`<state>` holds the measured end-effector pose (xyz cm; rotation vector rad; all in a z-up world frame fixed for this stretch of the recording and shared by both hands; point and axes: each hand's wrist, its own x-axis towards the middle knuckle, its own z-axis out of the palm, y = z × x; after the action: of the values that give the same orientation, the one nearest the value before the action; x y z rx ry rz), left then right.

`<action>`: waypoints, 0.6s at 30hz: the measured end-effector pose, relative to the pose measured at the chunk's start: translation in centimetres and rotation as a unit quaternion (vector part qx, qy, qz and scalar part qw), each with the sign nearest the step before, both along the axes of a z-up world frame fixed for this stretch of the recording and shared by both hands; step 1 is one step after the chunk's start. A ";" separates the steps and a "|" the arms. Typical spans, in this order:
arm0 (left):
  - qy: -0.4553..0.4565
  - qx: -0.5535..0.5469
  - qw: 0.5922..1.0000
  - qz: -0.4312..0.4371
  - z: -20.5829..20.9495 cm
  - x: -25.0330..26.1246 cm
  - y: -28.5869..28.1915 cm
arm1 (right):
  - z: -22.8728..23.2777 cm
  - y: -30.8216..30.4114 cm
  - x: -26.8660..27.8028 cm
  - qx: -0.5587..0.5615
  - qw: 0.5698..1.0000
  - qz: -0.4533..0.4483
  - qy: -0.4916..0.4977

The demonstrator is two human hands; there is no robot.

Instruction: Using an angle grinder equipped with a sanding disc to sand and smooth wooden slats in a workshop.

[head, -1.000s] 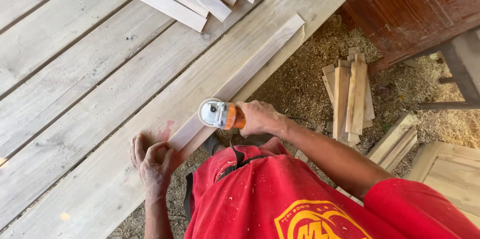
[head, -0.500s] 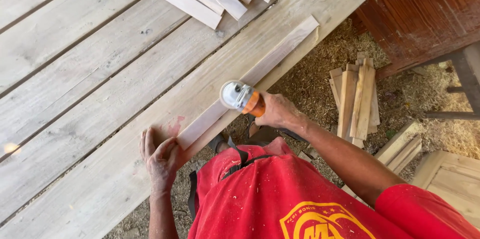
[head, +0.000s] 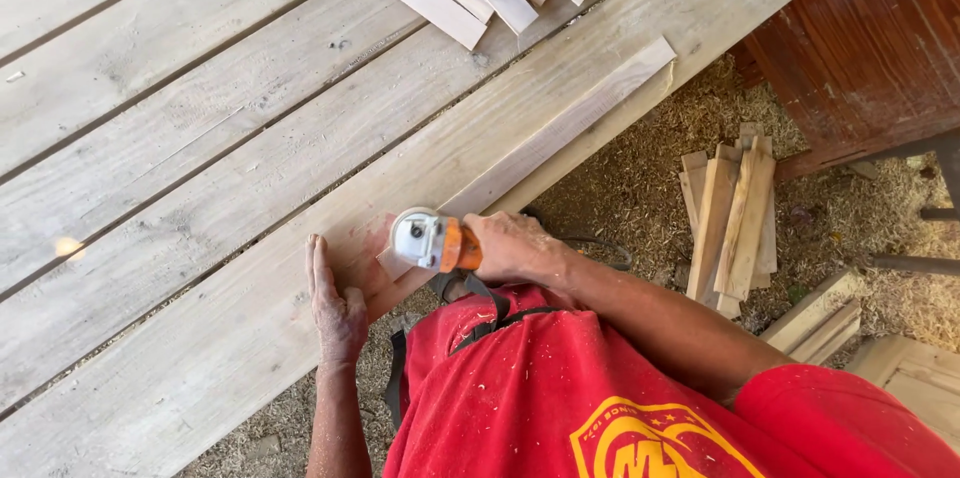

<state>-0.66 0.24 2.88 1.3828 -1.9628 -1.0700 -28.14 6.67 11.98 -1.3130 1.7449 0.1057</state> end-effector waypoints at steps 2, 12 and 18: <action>-0.012 -0.006 1.000 -0.014 -0.5 -0.2 -0.1 | 0.1 0.6 -1.1 -0.015 0.999 -0.043 0.014; -0.179 -0.074 0.979 -0.057 -1.6 -1.6 0.8 | 1.8 1.3 -4.1 0.005 0.999 -0.022 0.030; -0.156 -0.058 0.986 -0.027 -1.5 -2.0 0.9 | 1.6 1.8 -8.9 0.011 0.999 -0.040 0.035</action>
<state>-2.62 1.11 1.36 1.5146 -2.2557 -0.7839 -37.02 8.46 13.53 -1.2347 1.8482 0.1265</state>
